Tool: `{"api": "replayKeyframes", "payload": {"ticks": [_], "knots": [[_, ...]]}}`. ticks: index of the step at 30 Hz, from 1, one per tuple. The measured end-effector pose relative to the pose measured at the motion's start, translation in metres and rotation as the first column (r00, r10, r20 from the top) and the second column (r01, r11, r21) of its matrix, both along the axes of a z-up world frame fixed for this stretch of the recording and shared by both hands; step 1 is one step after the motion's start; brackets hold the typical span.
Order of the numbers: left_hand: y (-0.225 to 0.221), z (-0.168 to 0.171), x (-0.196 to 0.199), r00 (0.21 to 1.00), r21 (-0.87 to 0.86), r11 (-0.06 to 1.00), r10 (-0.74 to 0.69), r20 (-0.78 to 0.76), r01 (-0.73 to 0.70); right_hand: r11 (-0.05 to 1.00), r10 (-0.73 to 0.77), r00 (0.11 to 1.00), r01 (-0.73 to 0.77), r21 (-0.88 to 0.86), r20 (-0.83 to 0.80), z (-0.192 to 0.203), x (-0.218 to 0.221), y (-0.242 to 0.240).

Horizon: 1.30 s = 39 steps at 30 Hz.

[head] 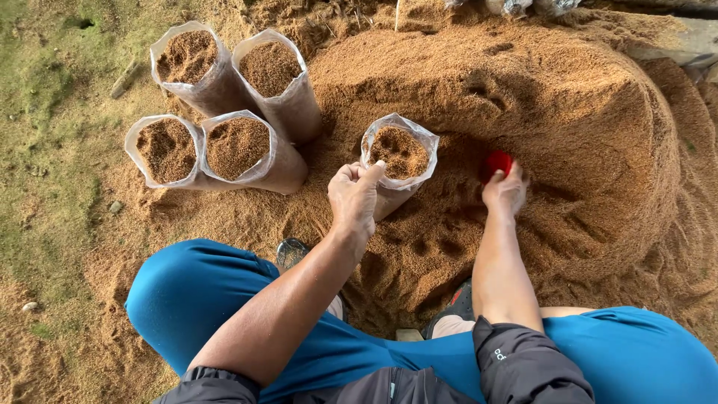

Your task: Filling plastic bags with mushroom substrate using a scoop and packing it by hand

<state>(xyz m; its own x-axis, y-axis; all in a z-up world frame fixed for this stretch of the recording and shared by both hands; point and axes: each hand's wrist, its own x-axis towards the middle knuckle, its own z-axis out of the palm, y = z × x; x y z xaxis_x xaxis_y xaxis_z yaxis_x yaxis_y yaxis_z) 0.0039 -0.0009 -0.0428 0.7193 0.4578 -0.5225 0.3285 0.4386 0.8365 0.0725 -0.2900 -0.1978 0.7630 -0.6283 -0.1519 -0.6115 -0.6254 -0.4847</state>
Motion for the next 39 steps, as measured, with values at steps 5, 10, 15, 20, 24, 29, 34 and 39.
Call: {"api": "replayKeyframes", "payload": {"ticks": [5, 10, 15, 20, 24, 29, 34, 39], "knots": [[-0.003, 0.006, 0.001, 1.000, 0.006, 1.000, -0.009, 0.003, 0.009, 0.926, 0.295, 0.931, -0.334, 0.177, 0.213, 0.000, -0.008, 0.033], [-0.004, 0.009, 0.001, 1.000, 0.008, 1.000, -0.012, 0.017, 0.012, 0.897, 0.204, 0.966, -0.249, 0.364, 0.159, -0.009, -0.017, 0.049], [-0.006, 0.028, -0.003, 1.000, 0.013, 1.000, -0.013, 0.002, 0.013, 0.840, 0.060, 0.978, -0.158, 0.520, 0.202, -0.025, -0.020, 0.051], [-0.005, 0.003, 0.003, 1.000, -0.004, 1.000, -0.008, 0.002, 0.008, 0.783, 0.019, 0.970, -0.164, 0.600, 0.241, -0.053, -0.011, 0.046], [-0.005, 0.021, 0.000, 1.000, 0.013, 1.000, -0.001, 0.002, 0.001, 0.735, -0.035, 0.965, -0.151, 0.661, 0.259, -0.056, -0.012, 0.048], [-0.006, -0.002, 0.004, 0.999, 0.022, 0.999, -0.022, -0.037, 0.023, 0.618, -0.090, 0.966, -0.138, 0.774, 0.244, -0.055, -0.019, 0.054], [-0.007, 0.018, 0.005, 0.997, -0.031, 0.999, -0.045, -0.056, 0.043, 0.458, -0.172, 0.963, -0.108, 0.882, 0.207, -0.059, -0.019, 0.043], [-0.010, 0.023, 0.011, 0.997, -0.007, 0.998, -0.056, -0.056, 0.056, 0.195, -0.274, 0.949, -0.104, 0.975, 0.156, -0.013, -0.012, 0.051]]}}
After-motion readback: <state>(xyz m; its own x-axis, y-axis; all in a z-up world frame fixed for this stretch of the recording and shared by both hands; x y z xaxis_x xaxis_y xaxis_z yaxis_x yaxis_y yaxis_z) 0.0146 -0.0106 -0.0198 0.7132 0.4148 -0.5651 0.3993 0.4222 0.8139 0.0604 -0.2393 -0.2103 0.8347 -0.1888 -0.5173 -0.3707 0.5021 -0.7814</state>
